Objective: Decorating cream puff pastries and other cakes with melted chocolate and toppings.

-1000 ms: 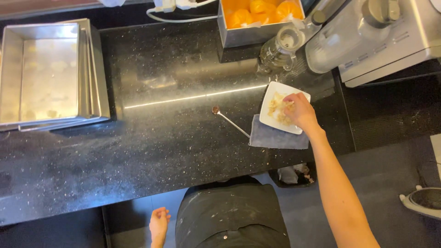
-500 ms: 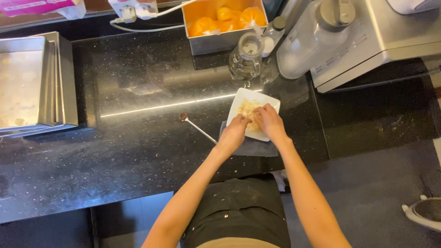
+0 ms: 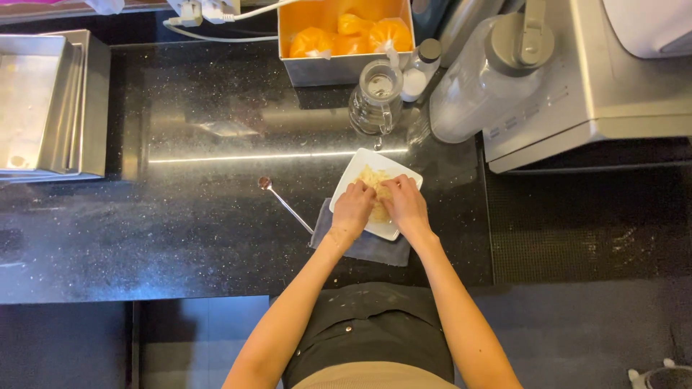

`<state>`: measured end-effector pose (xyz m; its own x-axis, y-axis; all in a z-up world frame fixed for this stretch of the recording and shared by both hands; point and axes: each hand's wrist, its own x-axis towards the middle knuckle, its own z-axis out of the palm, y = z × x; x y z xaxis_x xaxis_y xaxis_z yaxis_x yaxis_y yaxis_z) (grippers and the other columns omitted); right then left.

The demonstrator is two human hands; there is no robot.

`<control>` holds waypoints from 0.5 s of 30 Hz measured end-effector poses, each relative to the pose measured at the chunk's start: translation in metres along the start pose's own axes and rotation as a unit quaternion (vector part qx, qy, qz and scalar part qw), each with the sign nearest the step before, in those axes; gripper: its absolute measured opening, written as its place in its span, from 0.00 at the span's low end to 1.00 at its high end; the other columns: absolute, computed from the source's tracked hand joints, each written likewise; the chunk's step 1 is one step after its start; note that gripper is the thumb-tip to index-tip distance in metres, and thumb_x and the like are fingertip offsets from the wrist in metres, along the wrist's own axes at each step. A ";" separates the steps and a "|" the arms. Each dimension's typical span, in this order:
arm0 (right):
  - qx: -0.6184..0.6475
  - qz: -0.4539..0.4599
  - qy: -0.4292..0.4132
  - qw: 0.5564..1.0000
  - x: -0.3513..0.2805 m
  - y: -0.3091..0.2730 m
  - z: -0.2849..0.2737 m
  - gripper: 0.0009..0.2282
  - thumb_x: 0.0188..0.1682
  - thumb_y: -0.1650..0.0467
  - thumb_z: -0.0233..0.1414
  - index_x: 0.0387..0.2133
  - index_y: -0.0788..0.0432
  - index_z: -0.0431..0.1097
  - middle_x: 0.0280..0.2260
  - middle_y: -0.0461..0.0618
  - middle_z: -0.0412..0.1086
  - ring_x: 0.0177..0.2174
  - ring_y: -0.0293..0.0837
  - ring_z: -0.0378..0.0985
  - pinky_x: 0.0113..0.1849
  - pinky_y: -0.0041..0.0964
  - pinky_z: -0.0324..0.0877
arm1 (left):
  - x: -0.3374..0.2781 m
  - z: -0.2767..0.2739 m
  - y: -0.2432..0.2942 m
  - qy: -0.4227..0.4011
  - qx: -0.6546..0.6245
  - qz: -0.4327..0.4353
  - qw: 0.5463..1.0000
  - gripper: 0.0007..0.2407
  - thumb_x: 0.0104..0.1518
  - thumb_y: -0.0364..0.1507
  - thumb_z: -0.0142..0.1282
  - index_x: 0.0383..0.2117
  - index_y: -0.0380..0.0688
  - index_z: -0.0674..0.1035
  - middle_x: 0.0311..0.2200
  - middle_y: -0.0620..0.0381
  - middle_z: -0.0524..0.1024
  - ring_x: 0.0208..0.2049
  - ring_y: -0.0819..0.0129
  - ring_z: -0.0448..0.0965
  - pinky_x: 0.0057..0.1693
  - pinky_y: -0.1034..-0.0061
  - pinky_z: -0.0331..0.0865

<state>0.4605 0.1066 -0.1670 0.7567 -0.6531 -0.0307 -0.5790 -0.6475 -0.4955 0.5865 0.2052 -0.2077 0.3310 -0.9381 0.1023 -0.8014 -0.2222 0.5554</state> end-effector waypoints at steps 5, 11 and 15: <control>0.021 0.043 -0.033 0.998 0.004 0.008 0.001 0.16 0.42 0.72 0.61 0.45 0.57 0.72 0.41 0.52 0.66 0.43 0.53 0.72 0.40 0.46 0.72 | 0.004 0.000 -0.002 -0.005 -0.043 -0.070 0.997 0.07 0.55 0.25 0.56 0.38 0.47 0.80 0.41 0.58 0.73 0.46 0.58 0.75 0.46 0.64 0.73; 0.026 0.074 -0.012 0.997 -0.006 0.015 0.018 0.10 0.49 0.74 0.54 0.44 0.56 0.72 0.40 0.52 0.68 0.38 0.54 0.76 0.40 0.47 0.73 | 0.007 0.002 -0.004 -0.029 -0.025 -0.062 0.997 0.04 0.57 0.27 0.57 0.36 0.46 0.80 0.41 0.56 0.74 0.47 0.58 0.76 0.47 0.64 0.74; 0.038 0.100 -0.038 0.994 -0.006 -0.001 0.015 0.10 0.49 0.71 0.55 0.44 0.55 0.71 0.39 0.51 0.70 0.38 0.54 0.77 0.39 0.48 0.73 | 0.002 0.005 -0.008 -0.062 -0.038 -0.061 0.995 0.03 0.54 0.27 0.57 0.32 0.47 0.81 0.39 0.56 0.74 0.46 0.57 0.76 0.48 0.64 0.74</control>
<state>0.4608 0.1175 -0.1793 0.6506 -0.7327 -0.1997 -0.6984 -0.4741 -0.5361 0.5913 0.2038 -0.2157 0.3556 -0.9320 -0.0704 -0.7178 -0.3206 0.6181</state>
